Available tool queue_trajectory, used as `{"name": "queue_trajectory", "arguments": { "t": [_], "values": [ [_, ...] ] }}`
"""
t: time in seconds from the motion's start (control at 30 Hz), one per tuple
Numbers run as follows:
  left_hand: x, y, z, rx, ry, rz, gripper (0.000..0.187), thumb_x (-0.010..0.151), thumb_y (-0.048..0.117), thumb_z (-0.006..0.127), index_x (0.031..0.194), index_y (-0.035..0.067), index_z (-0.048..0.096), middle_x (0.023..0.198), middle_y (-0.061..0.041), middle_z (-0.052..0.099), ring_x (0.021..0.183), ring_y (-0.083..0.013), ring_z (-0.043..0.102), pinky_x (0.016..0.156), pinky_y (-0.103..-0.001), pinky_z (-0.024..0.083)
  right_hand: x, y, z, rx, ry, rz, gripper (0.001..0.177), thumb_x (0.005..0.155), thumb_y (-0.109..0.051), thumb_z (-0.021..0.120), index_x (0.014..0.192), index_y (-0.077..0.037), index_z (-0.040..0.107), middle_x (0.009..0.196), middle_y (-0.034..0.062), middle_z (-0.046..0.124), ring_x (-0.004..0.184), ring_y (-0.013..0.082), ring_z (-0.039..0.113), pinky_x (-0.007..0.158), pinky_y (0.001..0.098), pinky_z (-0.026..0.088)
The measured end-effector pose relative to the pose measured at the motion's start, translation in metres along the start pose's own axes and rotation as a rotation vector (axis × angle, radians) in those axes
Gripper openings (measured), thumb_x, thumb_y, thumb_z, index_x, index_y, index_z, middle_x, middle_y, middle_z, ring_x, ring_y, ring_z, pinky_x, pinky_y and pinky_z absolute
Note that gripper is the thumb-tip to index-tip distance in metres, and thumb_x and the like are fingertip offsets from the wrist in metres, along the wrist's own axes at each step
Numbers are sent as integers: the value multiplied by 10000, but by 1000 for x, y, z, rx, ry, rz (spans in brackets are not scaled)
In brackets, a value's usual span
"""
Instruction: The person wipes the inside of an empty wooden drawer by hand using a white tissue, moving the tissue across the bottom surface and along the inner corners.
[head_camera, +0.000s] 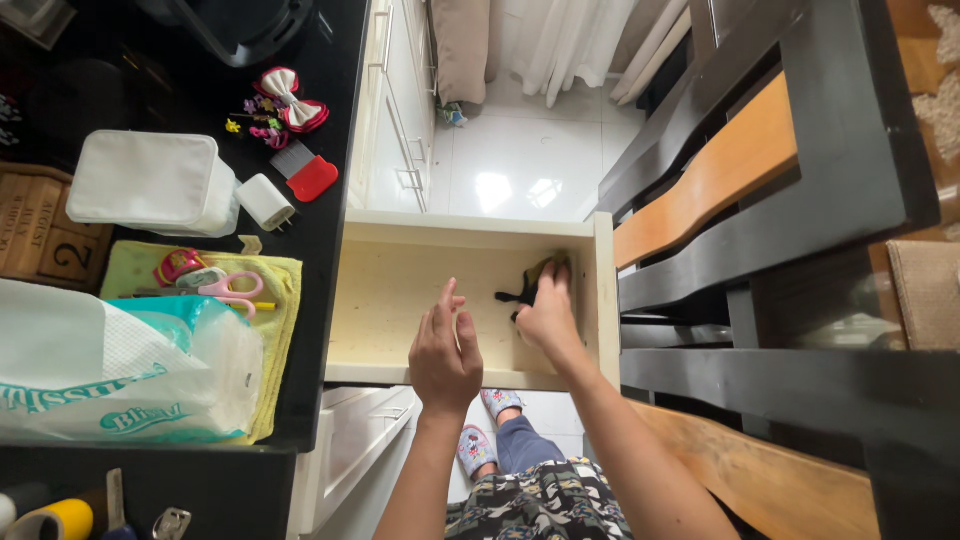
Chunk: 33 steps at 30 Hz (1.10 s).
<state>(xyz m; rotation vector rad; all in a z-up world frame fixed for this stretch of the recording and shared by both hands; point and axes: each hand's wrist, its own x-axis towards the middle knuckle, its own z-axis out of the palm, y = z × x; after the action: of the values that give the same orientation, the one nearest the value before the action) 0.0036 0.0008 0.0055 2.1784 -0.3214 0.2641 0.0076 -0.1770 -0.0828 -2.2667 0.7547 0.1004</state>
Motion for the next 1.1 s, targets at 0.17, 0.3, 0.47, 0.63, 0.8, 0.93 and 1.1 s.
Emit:
{"name": "queue_trajectory", "arguments": {
  "t": [0.17, 0.3, 0.47, 0.63, 0.8, 0.93, 1.1],
  "values": [
    [-2, -2, 0, -39, 22, -3, 444, 1049, 242, 434, 1438, 58, 544, 1138, -121, 725, 1039, -322, 696, 878, -442, 546, -7, -23, 16, 35, -24, -164, 943, 765, -44, 737, 1569, 23, 249, 1668, 260, 141, 1504, 425, 277, 1181, 368, 342],
    [-1, -3, 0, -51, 27, -26, 452, 1045, 250, 438, 1443, 62, 541, 1143, -122, 722, 1047, -320, 694, 882, -440, 546, -16, -49, 24, 87, -97, -310, 870, 758, -103, 749, 1503, 43, 325, 1611, 288, 217, 1457, 450, 317, 1155, 396, 358],
    [-3, -2, 0, -60, 52, -23, 443, 1048, 258, 445, 1429, 61, 553, 1140, -124, 722, 1031, -322, 694, 893, -437, 547, -20, -57, 38, 208, -127, -633, 480, 846, -153, 687, 1280, 26, 589, 1464, 264, 478, 1355, 435, 483, 1084, 448, 456],
    [-1, -1, -2, -141, 94, -34, 441, 1053, 224, 423, 1420, 20, 557, 1162, -152, 709, 1075, -342, 682, 942, -434, 533, -15, -57, 48, 305, -448, -703, 166, 897, -175, 639, 973, -49, 715, 1144, 131, 714, 1058, 317, 693, 917, 395, 574],
    [-5, -7, -3, -306, 139, -117, 427, 1068, 184, 404, 1425, -5, 540, 1211, -185, 697, 1146, -313, 675, 1011, -404, 517, -20, -63, 24, 313, -334, -832, 297, 773, -38, 610, 1043, -40, 734, 1153, 170, 693, 1067, 372, 670, 911, 411, 552],
    [-7, -11, -3, -388, 185, -133, 431, 1080, 167, 373, 1443, -19, 510, 1251, -195, 668, 1215, -302, 653, 1059, -397, 496, -25, -60, -3, 307, -150, -665, 554, 703, 22, 486, 1191, -107, 715, 1253, 129, 680, 1191, 335, 655, 1033, 424, 546],
    [-6, -12, -3, -409, 232, -142, 430, 1087, 165, 348, 1438, -29, 504, 1304, -217, 637, 1260, -304, 628, 1092, -397, 474, -19, -56, -14, -233, -170, -274, 642, 776, -68, 698, 1398, -182, 583, 1451, 111, 478, 1330, 375, 436, 1073, 522, 402]
  ]
}}
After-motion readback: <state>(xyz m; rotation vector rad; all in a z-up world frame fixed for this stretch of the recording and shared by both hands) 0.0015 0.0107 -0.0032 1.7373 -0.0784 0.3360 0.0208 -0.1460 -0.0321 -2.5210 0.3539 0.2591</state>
